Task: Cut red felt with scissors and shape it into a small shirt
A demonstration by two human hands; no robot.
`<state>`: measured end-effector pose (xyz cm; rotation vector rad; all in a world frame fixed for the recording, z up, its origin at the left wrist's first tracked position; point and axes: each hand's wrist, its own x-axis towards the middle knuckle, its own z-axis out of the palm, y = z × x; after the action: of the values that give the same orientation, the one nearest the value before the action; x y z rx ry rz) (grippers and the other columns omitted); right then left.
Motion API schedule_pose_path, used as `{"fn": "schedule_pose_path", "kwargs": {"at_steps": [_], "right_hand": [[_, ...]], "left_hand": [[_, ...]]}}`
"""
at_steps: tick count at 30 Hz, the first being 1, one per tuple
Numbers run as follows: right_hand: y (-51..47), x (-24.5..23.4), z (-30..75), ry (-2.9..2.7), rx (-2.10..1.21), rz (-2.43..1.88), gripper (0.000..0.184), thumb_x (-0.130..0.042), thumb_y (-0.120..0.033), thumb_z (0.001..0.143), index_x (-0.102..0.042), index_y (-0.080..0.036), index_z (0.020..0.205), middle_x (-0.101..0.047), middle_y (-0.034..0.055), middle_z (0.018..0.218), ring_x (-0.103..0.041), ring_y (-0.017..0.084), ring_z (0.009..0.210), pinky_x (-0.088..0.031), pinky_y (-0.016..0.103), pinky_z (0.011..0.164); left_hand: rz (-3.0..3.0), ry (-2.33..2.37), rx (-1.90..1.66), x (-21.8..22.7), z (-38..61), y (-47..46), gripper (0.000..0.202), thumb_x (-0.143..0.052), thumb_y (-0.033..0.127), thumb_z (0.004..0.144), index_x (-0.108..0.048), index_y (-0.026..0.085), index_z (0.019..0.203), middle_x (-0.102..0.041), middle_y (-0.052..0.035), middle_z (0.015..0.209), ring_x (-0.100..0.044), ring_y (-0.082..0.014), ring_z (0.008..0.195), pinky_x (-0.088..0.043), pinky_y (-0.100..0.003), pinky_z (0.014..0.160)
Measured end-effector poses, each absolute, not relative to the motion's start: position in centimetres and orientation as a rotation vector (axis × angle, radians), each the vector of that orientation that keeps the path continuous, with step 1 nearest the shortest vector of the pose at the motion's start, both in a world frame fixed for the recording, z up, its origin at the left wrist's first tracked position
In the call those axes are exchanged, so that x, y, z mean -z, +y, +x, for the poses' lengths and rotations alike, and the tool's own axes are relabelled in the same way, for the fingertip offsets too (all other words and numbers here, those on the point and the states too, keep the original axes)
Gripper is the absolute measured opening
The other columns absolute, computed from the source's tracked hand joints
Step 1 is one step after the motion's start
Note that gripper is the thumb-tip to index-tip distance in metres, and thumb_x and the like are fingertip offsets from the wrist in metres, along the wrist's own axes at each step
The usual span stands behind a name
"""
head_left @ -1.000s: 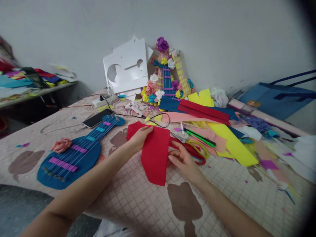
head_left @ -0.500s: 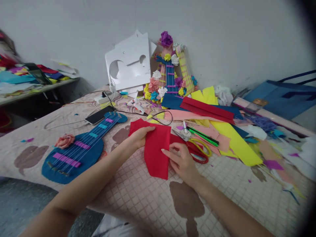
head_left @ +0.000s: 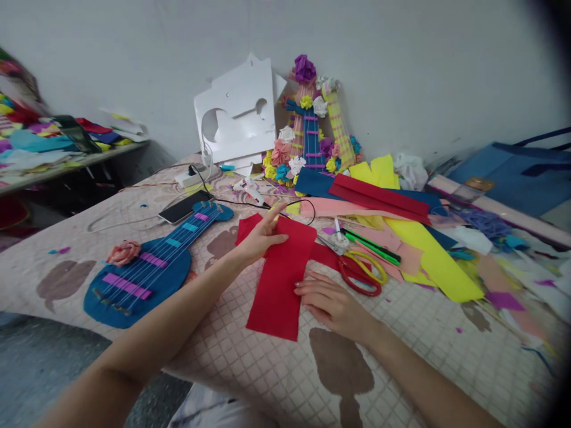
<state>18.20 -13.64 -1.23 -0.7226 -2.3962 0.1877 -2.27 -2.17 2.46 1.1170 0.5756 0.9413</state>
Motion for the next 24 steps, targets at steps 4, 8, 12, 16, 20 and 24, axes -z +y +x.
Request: {"fn": "schedule_pose_path", "kwargs": {"at_steps": [4,8,12,16,20,24], "right_hand": [[-13.7,0.9,18.4,-2.402,-0.128,-0.824,0.029,-0.05,-0.011,0.088,-0.059,-0.021,0.114,-0.061,0.01,0.126,-0.053,0.021,0.121,-0.042,0.046,0.104],[-13.4,1.1,18.5,-2.456,-0.096,-0.922,0.038,-0.049,-0.014,0.089,-0.053,-0.022,0.126,-0.055,0.0108,0.134,-0.044,0.022,0.13,-0.04,0.049,0.106],[-13.5,0.9,18.4,-2.515,-0.089,-0.812,0.035,-0.047,-0.016,0.092,-0.054,-0.022,0.127,-0.063,0.0086,0.125,-0.052,0.02,0.122,-0.041,0.046,0.106],[-13.9,0.7,17.9,-2.612,-0.052,-0.709,0.03,-0.046,-0.019,0.094,-0.056,-0.02,0.122,-0.065,0.008,0.122,-0.056,0.02,0.118,-0.042,0.042,0.105],[-14.0,1.0,16.9,-2.64,-0.09,-0.761,0.024,-0.043,-0.011,0.092,-0.062,-0.018,0.106,-0.067,0.0084,0.111,-0.059,0.021,0.11,-0.046,0.041,0.098],[-13.9,1.4,16.3,-2.458,-0.307,-0.853,0.018,-0.046,-0.012,0.091,-0.061,-0.02,0.096,-0.067,0.0075,0.102,-0.06,0.02,0.101,-0.049,0.038,0.09]], "left_hand": [[1.262,0.65,-0.927,-2.2,-2.6,-1.8,0.048,-0.066,0.013,0.071,-0.062,0.021,0.118,-0.064,-0.0066,0.114,-0.064,-0.0166,0.092,-0.051,-0.027,0.081],[1.499,1.074,-1.069,-1.7,-2.9,-1.1,0.052,-0.067,0.003,0.061,-0.066,0.019,0.111,-0.06,-0.0082,0.123,-0.061,-0.0206,0.101,-0.048,-0.031,0.09],[1.694,1.064,-1.181,-2.9,-4.3,-2.4,0.049,-0.071,0.003,0.058,-0.069,0.023,0.102,-0.061,-0.007,0.121,-0.048,-0.0239,0.123,-0.037,-0.032,0.105],[1.903,1.089,-1.002,-3.8,-6.7,-6.0,0.035,-0.07,0.013,0.069,-0.071,0.029,0.101,-0.068,-0.0056,0.107,-0.059,-0.0233,0.108,-0.041,-0.033,0.1],[2.198,0.835,-0.553,-3.0,-9.4,-9.4,0.043,-0.066,0.024,0.077,-0.063,0.033,0.119,-0.064,-0.004,0.119,-0.055,-0.0226,0.116,-0.038,-0.037,0.103],[2.226,0.615,-0.312,-1.7,-10.5,-11.0,0.076,-0.075,0.025,0.066,-0.045,0.036,0.135,-0.045,-0.0029,0.143,-0.034,-0.0242,0.136,-0.027,-0.042,0.112]]}}
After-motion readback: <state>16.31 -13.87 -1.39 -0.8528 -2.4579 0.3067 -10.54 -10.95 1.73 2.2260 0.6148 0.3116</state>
